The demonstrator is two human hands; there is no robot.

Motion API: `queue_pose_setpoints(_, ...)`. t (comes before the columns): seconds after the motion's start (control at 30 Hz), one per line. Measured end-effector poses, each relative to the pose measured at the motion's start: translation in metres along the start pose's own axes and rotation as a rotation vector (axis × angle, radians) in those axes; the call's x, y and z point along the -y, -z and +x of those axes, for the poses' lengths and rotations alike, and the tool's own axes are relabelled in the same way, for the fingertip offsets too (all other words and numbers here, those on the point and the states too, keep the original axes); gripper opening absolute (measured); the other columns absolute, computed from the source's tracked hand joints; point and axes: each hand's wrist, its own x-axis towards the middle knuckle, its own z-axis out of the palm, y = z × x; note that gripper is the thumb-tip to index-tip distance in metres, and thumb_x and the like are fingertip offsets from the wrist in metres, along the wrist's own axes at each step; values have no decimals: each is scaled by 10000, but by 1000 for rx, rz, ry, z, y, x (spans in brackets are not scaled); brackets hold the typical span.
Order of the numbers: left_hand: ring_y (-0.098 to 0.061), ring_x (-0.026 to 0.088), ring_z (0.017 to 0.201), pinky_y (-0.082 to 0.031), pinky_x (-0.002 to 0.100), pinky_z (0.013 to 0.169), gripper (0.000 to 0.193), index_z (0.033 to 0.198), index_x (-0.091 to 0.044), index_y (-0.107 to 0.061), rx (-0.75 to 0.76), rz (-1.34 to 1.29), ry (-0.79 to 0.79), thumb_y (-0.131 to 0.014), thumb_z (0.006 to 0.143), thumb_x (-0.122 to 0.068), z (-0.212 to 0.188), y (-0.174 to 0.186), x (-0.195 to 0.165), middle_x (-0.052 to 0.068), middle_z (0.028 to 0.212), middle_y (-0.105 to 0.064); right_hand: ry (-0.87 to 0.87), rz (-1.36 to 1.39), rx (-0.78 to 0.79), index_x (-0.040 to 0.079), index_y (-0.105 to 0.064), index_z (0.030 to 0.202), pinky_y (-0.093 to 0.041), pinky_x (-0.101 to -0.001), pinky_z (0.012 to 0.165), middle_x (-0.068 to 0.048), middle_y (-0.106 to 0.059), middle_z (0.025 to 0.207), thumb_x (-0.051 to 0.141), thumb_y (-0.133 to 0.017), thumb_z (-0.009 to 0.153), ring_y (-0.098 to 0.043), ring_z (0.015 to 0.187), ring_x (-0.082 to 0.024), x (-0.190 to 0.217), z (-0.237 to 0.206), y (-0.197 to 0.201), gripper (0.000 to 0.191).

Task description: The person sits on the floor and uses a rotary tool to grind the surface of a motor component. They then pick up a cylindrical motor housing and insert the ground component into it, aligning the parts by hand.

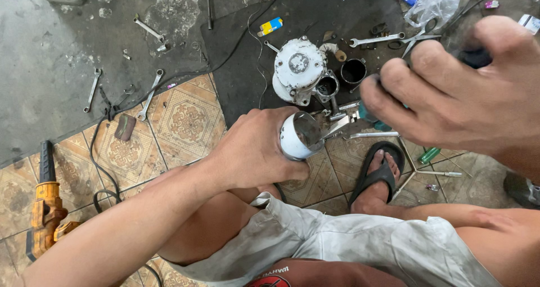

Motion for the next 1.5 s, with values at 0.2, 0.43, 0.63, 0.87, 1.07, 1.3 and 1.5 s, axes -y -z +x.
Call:
queue_pose_setpoints(0.2, -788, 230, 663, -620, 340, 667, 466, 966, -73, -708, 11, -7, 38, -803, 550, -259, -1, 0, -1, 91, 733, -766, 8, -21, 73, 289, -782, 908, -338, -365, 792, 150, -499, 674, 346, -650, 857, -531, 700, -48, 0, 4, 4, 152)
queue_pose_setpoints(0.43, -791, 220, 650, -633, 342, 640, 476, 979, -79, -702, 13, -29, 71, -788, 548, -260, -1, 1, -2, 82, 741, -763, -7, -31, 125, 303, -780, 930, -342, -355, 811, 158, -501, 679, 362, -638, 874, -539, 715, -40, 5, 2, 5, 164)
queue_pose_setpoints(0.63, -764, 309, 793, -588, 403, 737, 542, 1056, -104, -714, -31, 78, -48, -819, 561, -298, -2, -3, -2, 113, 814, -777, 18, 19, 114, 299, -813, 1001, -333, -423, 838, 173, -612, 778, 359, -694, 849, -578, 799, -50, -5, 0, 2, 202)
queue_pose_setpoints(0.87, -741, 355, 809, -571, 446, 751, 567, 1083, -126, -691, 2, 223, 38, -816, 569, -331, -2, -3, -2, 133, 810, -760, -79, 22, 340, 317, -800, 1115, -361, -424, 912, 132, -675, 890, 389, -720, 801, -619, 926, -78, -5, 10, 18, 331)
queue_pose_setpoints(1.07, -749, 347, 798, -580, 443, 751, 570, 1086, -116, -679, 23, 230, 22, -818, 582, -342, -1, -8, -3, 134, 817, -762, -59, -94, 418, 375, -762, 1122, -339, -426, 910, 171, -653, 891, 419, -699, 852, -616, 934, -50, -3, 20, 21, 281)
queue_pose_setpoints(1.3, -741, 363, 819, -571, 457, 760, 573, 1083, -113, -684, 13, 252, 10, -830, 582, -349, 0, -9, -5, 146, 833, -761, -97, -82, 354, 362, -758, 1097, -326, -443, 926, 167, -640, 906, 374, -732, 876, -614, 936, -50, 2, 15, 16, 222)
queue_pose_setpoints(1.5, -731, 377, 842, -561, 476, 751, 569, 1101, -134, -686, -26, 237, 43, -821, 590, -343, -2, -6, 0, 142, 851, -761, -402, 491, 418, 123, -687, 1262, -497, -342, 756, -43, -689, 968, 99, -737, 801, -673, 861, -156, 8, -49, -37, 464)
